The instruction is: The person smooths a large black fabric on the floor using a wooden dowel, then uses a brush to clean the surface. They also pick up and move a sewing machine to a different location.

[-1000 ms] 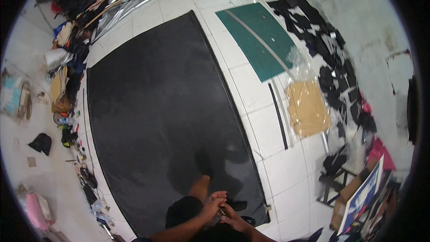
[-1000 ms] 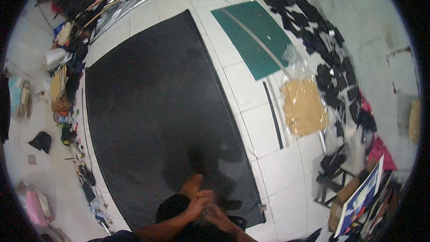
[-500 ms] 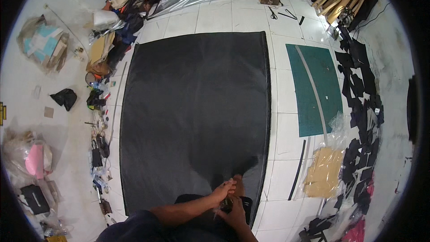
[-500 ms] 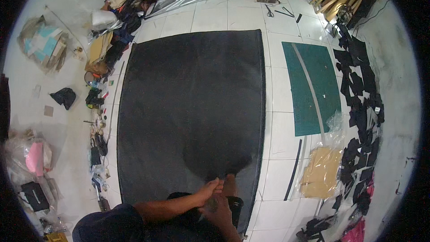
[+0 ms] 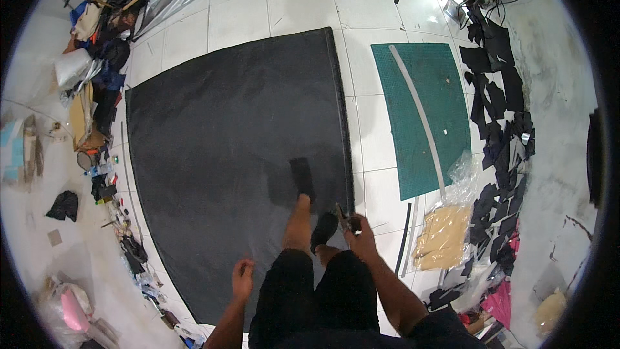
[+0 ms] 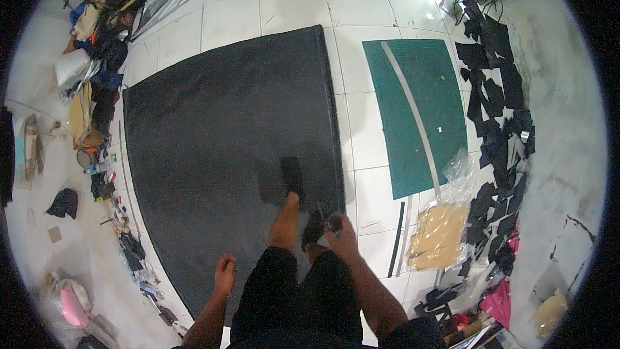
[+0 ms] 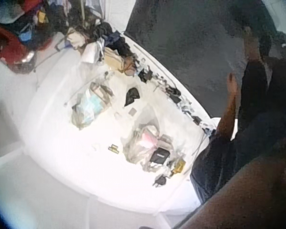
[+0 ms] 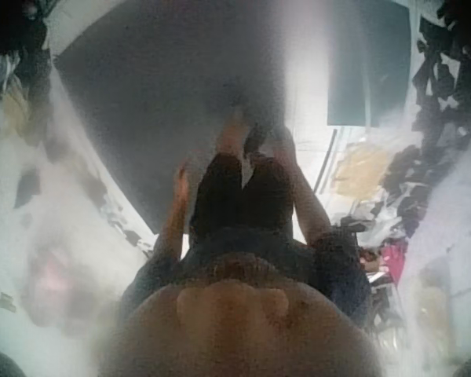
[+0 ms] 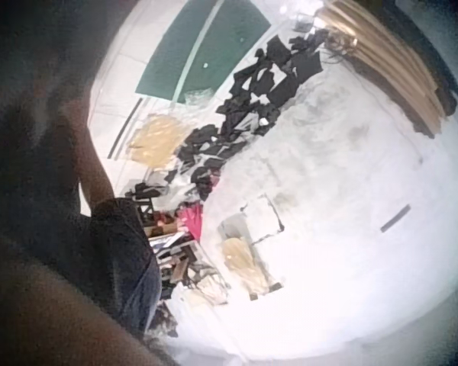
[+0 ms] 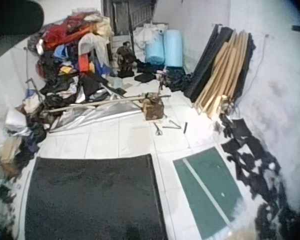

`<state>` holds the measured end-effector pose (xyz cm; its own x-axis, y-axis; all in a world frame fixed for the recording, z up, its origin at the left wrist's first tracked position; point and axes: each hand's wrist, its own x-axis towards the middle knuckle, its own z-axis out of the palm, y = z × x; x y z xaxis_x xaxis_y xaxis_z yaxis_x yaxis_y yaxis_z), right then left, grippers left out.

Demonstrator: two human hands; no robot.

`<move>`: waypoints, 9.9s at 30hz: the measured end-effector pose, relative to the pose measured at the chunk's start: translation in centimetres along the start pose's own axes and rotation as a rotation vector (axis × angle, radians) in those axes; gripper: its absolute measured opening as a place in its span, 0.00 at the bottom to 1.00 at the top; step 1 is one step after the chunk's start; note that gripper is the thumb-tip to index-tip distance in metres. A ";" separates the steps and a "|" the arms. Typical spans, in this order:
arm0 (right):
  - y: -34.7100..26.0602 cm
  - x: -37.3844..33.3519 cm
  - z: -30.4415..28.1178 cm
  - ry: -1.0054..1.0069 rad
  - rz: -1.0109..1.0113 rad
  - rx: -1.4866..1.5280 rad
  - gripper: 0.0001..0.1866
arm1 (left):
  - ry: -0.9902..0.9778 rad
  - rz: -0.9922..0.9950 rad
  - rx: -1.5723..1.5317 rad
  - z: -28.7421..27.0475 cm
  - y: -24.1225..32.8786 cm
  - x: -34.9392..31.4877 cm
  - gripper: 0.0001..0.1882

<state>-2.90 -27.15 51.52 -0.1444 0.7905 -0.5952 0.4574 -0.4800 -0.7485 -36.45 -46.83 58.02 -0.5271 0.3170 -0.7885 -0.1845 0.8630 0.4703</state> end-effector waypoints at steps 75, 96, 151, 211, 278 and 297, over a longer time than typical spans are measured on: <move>-1.6 84.9 -7.4 -0.320 0.000 -0.220 0.27 | -1.019 1.212 1.571 65.6 64.9 75.4 0.15; -10.6 53.3 -11.7 -0.097 0.466 -0.283 0.37 | -0.482 0.618 1.350 26.5 53.3 59.0 0.24; -33.7 115.9 -18.9 -0.015 -0.009 -0.503 0.20 | -0.101 0.336 0.666 52.8 90.2 39.0 0.16; -35.3 100.2 -101.1 1.045 0.510 -0.370 0.33 | -0.296 0.575 1.254 76.7 89.7 28.8 0.27; -43.8 94.0 -75.2 -0.521 -0.450 -1.042 0.29 | -0.141 0.598 0.165 84.9 90.1 33.0 0.53; -51.5 95.1 -53.0 -0.598 -0.633 -1.136 0.30 | -0.344 0.130 -0.435 68.8 90.1 34.3 0.12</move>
<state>6.30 92.92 48.92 -0.7962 0.3392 -0.5011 0.5780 0.6712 -0.4641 -14.03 68.84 46.09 -0.2810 0.5827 -0.7625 -0.4990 0.5900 0.6347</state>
